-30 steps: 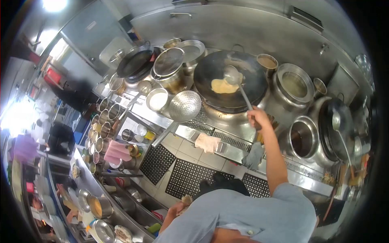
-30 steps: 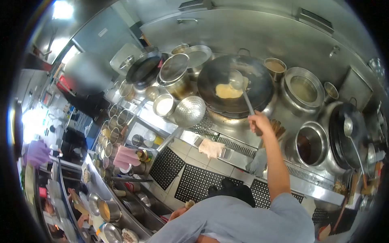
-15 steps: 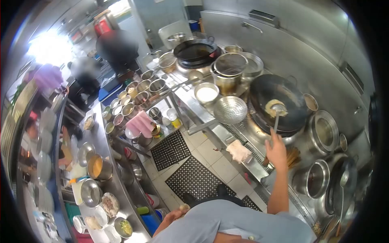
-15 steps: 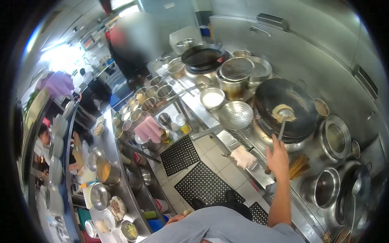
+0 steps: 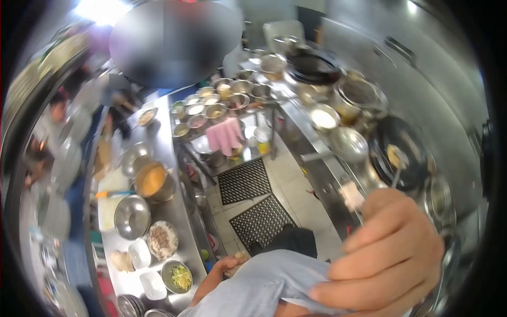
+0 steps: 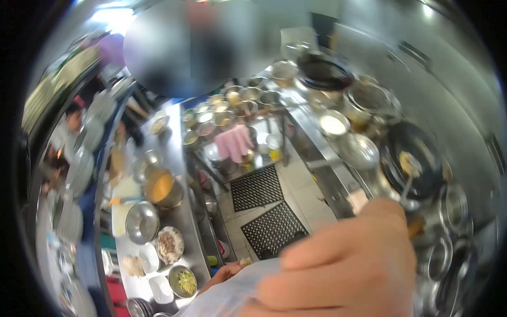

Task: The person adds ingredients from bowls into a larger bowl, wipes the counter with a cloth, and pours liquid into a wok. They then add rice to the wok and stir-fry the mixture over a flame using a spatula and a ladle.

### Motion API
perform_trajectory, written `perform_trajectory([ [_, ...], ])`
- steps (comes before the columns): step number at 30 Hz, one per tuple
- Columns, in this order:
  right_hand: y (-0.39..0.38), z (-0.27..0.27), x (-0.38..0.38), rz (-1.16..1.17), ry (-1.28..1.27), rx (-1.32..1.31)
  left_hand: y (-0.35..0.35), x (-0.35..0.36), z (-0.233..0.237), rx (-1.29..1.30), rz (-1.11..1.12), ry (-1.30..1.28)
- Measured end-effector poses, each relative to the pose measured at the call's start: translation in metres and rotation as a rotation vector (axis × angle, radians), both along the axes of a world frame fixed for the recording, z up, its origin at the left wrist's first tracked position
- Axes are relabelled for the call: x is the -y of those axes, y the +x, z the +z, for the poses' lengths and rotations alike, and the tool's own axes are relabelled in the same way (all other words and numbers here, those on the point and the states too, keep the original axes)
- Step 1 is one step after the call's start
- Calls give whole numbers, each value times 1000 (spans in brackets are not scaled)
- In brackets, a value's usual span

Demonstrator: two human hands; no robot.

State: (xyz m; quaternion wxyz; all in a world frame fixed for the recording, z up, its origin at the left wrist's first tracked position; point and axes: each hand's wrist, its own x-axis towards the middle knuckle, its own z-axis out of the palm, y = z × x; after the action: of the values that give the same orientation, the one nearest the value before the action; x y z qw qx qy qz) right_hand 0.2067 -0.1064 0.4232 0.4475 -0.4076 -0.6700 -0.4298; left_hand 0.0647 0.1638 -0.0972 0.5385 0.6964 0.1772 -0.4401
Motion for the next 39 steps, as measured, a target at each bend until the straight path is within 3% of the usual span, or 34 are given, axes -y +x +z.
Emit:
perform_trajectory([
  [1,-4,5,-8,16,-46,-51,5,-2,9,39,-123,132],
  [2,-7,10,-15,30,-89,-104,0,-5,4,51,-107,135],
  [7,29,36,-75,159,-606,159,-18,-24,-26,74,164,39],
  [10,67,35,-174,42,-757,145,-8,-56,-23,28,198,82],
  [14,162,37,-278,-227,-975,-66,8,-87,-22,-36,136,140],
  [17,175,31,-339,-260,-1069,-79,10,-89,-31,-34,119,135],
  [25,215,21,-382,-288,-1050,-274,12,-97,-62,-81,92,104],
  [32,266,-6,-315,-229,-854,-646,-15,-71,-107,-157,155,109],
  [34,293,-40,-270,-223,-833,-869,-15,-66,-126,-191,197,80],
  [35,303,-69,-245,-220,-841,-1010,-17,-66,-126,-122,218,-57],
  [36,311,-105,-217,-213,-866,-1172,-9,-64,-99,-140,204,-124],
  [39,287,-284,-111,-243,-1169,-1729,-7,-55,-57,-224,132,-330],
])
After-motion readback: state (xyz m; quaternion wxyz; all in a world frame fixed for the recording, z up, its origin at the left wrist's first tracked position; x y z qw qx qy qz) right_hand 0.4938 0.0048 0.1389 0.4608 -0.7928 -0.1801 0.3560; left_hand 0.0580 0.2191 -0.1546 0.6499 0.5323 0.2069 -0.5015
